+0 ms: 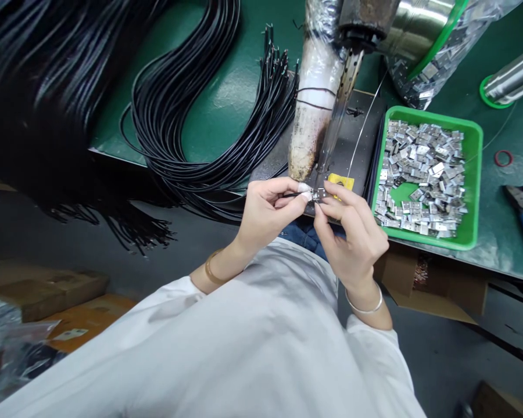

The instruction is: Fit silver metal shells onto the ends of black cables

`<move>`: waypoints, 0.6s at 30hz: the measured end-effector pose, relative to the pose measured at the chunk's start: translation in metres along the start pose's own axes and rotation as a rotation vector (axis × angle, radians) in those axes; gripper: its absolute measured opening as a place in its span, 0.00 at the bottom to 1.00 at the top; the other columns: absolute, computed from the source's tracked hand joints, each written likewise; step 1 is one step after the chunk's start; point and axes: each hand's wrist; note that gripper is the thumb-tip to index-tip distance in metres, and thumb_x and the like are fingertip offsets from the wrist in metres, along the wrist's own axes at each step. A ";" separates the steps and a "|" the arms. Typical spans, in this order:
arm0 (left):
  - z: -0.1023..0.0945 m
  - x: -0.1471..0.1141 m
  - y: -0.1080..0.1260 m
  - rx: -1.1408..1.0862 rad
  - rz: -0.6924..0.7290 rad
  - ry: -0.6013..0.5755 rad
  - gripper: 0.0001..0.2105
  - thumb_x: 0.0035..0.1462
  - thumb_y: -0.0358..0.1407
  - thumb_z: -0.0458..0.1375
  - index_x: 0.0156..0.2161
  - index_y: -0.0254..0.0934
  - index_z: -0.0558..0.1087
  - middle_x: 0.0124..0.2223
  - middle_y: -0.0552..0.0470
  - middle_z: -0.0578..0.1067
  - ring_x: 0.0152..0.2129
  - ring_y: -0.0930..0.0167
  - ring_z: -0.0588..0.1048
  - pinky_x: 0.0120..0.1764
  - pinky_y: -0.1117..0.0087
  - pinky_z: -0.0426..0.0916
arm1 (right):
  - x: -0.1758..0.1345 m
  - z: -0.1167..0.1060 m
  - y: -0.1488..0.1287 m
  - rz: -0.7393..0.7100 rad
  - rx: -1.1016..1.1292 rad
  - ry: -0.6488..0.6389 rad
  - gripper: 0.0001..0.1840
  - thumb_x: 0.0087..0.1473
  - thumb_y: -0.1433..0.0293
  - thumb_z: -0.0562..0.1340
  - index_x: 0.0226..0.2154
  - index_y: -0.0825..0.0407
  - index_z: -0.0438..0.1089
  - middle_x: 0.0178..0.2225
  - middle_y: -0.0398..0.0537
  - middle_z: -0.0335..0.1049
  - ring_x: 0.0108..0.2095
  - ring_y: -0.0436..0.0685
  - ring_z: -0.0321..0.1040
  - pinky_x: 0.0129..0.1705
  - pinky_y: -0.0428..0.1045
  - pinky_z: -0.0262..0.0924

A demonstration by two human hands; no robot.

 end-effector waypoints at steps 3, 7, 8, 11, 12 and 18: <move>0.000 0.000 -0.002 0.010 -0.091 -0.025 0.05 0.48 0.32 0.63 0.27 0.30 0.76 0.19 0.61 0.60 0.16 0.83 0.50 0.18 0.78 0.45 | -0.003 -0.001 0.003 0.126 0.118 0.099 0.09 0.55 0.77 0.67 0.37 0.49 0.75 0.39 0.45 0.81 0.35 0.56 0.81 0.31 0.50 0.76; 0.001 -0.001 -0.004 -0.007 -0.137 -0.026 0.06 0.47 0.33 0.63 0.27 0.30 0.76 0.19 0.60 0.59 0.16 0.83 0.51 0.19 0.78 0.45 | 0.002 -0.010 0.010 0.090 0.391 0.415 0.08 0.58 0.71 0.65 0.42 0.46 0.75 0.19 0.33 0.63 0.12 0.44 0.59 0.13 0.43 0.55; 0.001 -0.002 -0.004 -0.007 -0.140 -0.026 0.05 0.48 0.33 0.63 0.27 0.30 0.76 0.19 0.60 0.58 0.16 0.83 0.51 0.19 0.77 0.45 | 0.003 -0.012 0.011 0.089 0.406 0.463 0.09 0.58 0.70 0.65 0.43 0.46 0.74 0.19 0.32 0.61 0.12 0.44 0.57 0.12 0.43 0.54; 0.000 -0.003 -0.001 -0.004 -0.142 -0.029 0.05 0.48 0.32 0.62 0.27 0.31 0.75 0.19 0.61 0.56 0.16 0.83 0.50 0.20 0.77 0.44 | 0.001 -0.013 0.009 0.220 0.317 0.414 0.10 0.60 0.72 0.64 0.45 0.46 0.72 0.29 0.36 0.72 0.20 0.48 0.72 0.20 0.45 0.68; 0.000 -0.004 0.000 -0.004 -0.140 -0.032 0.05 0.48 0.32 0.62 0.27 0.31 0.75 0.19 0.61 0.57 0.16 0.83 0.51 0.19 0.77 0.44 | -0.001 -0.012 0.009 0.244 0.271 0.357 0.10 0.60 0.73 0.64 0.44 0.46 0.72 0.32 0.38 0.76 0.24 0.51 0.77 0.26 0.47 0.74; -0.002 -0.006 0.001 0.036 -0.078 -0.064 0.04 0.51 0.30 0.61 0.28 0.31 0.75 0.21 0.60 0.61 0.16 0.83 0.52 0.18 0.79 0.47 | -0.013 -0.001 0.009 0.046 0.042 0.056 0.10 0.53 0.78 0.68 0.37 0.49 0.74 0.42 0.46 0.81 0.44 0.58 0.80 0.46 0.54 0.76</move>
Point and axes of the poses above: each hand's wrist, its own x-axis towards the middle knuckle, its own z-axis out of the palm, y = z × x
